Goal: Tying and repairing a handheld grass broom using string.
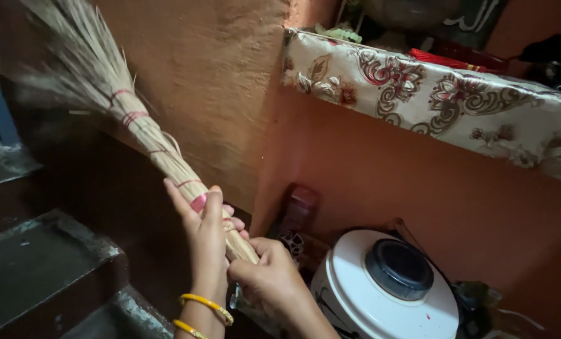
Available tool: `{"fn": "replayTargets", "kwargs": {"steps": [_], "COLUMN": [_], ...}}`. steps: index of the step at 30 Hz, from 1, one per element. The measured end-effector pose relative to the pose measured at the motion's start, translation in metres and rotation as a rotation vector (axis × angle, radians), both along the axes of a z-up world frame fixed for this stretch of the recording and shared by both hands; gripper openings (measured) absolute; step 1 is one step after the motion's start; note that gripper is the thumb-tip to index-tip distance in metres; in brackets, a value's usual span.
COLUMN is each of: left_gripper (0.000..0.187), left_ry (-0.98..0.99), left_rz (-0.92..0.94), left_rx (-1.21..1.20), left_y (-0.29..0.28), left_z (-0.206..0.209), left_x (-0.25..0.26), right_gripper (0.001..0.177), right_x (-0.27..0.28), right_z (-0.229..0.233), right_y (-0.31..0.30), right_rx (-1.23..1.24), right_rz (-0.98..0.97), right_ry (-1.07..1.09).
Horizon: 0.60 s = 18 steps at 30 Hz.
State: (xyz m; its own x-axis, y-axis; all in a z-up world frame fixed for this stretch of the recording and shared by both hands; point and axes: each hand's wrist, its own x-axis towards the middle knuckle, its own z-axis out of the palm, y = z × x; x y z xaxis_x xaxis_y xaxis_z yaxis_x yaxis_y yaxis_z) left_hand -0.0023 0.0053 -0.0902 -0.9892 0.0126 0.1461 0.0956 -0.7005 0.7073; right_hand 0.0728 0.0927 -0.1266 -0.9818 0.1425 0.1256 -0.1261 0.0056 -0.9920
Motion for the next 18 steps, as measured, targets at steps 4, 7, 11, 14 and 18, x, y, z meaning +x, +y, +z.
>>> {"fn": "replayTargets", "kwargs": {"steps": [4,7,11,14,18], "left_gripper": [0.097,0.097,0.097,0.095,0.093], "left_ry": [0.033,0.173,0.412,0.684,0.828], "left_rz": [0.023,0.006,-0.029,-0.047,-0.077], "left_rx": [-0.069,-0.102,-0.114,-0.170,-0.196], "left_y": [-0.006,-0.009,-0.006,-0.005,0.001], "left_z": [0.006,0.027,0.044,0.056,0.065], "left_x": [0.006,0.014,0.018,0.026,0.023], "right_gripper": [0.013,0.015,0.020,0.028,0.034], "right_x": [0.005,0.004,0.012,0.004,-0.014], "right_z": [0.003,0.000,0.016,0.010,0.002], "right_y": [-0.012,-0.016,-0.025,-0.022,-0.005], "right_rx": [-0.185,-0.269,-0.284,-0.313,-0.215], "right_rz": [0.054,0.042,-0.055,-0.109,-0.080], "right_ry": [0.044,0.202,0.235,0.353,0.496]}}
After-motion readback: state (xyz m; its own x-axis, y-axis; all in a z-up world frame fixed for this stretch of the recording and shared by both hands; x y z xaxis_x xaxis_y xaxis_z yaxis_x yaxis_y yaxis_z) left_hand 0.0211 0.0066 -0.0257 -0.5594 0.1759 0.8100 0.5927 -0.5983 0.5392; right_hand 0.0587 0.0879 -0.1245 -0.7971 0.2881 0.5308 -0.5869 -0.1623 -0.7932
